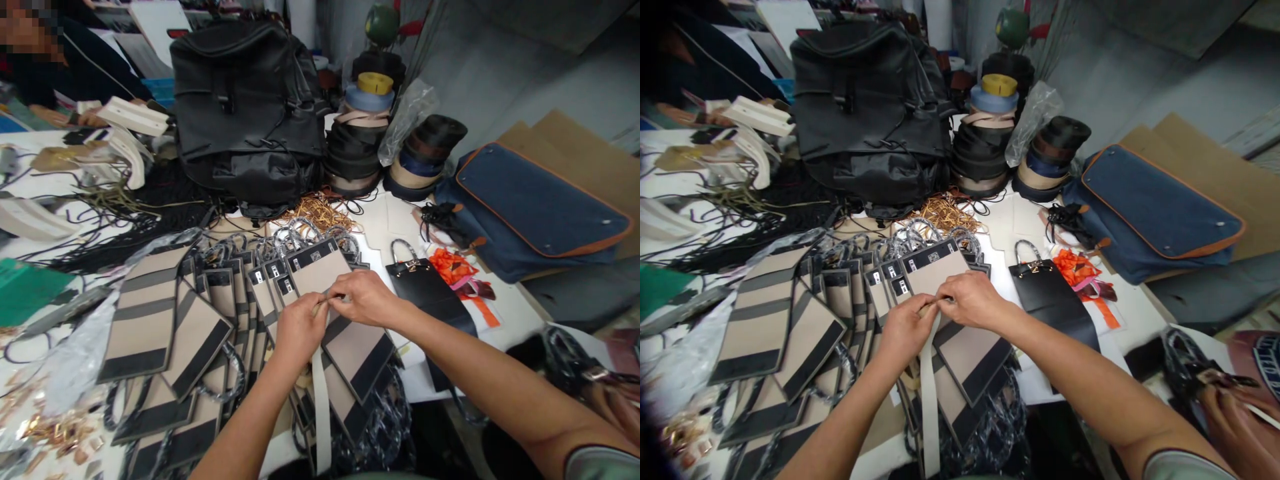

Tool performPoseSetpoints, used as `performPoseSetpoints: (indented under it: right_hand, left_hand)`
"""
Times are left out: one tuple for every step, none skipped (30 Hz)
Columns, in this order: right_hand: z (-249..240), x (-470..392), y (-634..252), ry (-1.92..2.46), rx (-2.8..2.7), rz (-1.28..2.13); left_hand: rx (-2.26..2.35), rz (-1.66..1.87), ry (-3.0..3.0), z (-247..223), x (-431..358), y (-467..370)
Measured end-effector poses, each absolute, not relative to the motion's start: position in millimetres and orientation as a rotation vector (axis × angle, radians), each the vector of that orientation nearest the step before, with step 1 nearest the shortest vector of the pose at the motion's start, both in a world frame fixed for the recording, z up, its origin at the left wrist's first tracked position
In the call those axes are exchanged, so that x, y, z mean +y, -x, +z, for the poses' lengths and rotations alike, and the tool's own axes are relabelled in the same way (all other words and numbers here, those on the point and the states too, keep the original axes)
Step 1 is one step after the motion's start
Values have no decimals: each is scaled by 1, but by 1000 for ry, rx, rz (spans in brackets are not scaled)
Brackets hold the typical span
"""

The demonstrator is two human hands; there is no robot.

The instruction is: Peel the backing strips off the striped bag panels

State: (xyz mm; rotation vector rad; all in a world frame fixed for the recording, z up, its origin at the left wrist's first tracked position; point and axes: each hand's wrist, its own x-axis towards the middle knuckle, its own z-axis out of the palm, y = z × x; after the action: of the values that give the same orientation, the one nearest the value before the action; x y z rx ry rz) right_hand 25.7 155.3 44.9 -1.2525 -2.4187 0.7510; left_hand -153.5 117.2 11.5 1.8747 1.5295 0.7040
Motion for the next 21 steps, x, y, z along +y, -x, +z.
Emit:
performPoseSetpoints:
  right_hand:
    - [39, 161, -27, 1259, -2333, 839]
    - [31, 169, -30, 1280, -2213, 934]
    - [21, 179, -33, 1315, -2066, 1016]
    - [10, 192, -37, 1354, -1913, 1073]
    - [-1, 205, -41, 1385, -1783, 1100]
    - [-13, 219, -44, 1401, -1693, 1103]
    - [-24, 232, -46, 1404, -1654, 1094]
    - [-35, 244, -47, 1399, -1650, 1082]
    - [-44, 254, -47, 1394, -1663, 1070]
    - [-52, 262, -45, 1393, -1677, 1057]
    - [-58, 268, -43, 1400, -1687, 1038]
    - [-62, 271, -40, 1413, -1691, 1010]
    - [-66, 273, -36, 1428, -1692, 974]
    - [-69, 273, -33, 1444, -1690, 934]
    - [-72, 273, -30, 1454, -1686, 897]
    - [-74, 273, -28, 1458, -1678, 863]
    - [-78, 273, -26, 1453, -1666, 838]
    - [-81, 273, -25, 1448, -1649, 814]
    - [-85, 274, -24, 1447, -1625, 793]
    - [-89, 275, -23, 1453, -1592, 780]
    - [-93, 277, -22, 1464, -1552, 788]
  left_hand:
    - [1550, 722, -1871, 11, 120, 152]
    - [1572, 752, -1848, 9, 123, 149]
    - [1592, 791, -1802, 6, 125, 147]
    - [1604, 831, -1737, 2, 127, 144]
    - [1606, 864, -1660, -4, 128, 143]
    - [1599, 878, -1581, -10, 129, 141]
    - [1591, 875, -1508, -17, 129, 141]
    - [1587, 863, -1445, -23, 129, 141]
    - [1586, 850, -1392, -29, 129, 143]
    - [1584, 836, -1354, -34, 129, 145]
    - [1583, 824, -1330, -38, 130, 147]
    - [1582, 815, -1316, -40, 130, 149]
    - [1581, 811, -1309, -42, 131, 151]
    - [1579, 808, -1305, -42, 132, 153]
    - [1577, 806, -1297, -43, 133, 154]
    - [1577, 808, -1282, -43, 133, 155]
    - [1575, 810, -1262, -43, 134, 156]
    - [1573, 810, -1241, -43, 135, 157]
    - [1572, 804, -1224, -43, 135, 158]
    - [1570, 796, -1213, -43, 136, 159]
    - [1565, 789, -1204, -44, 136, 160]
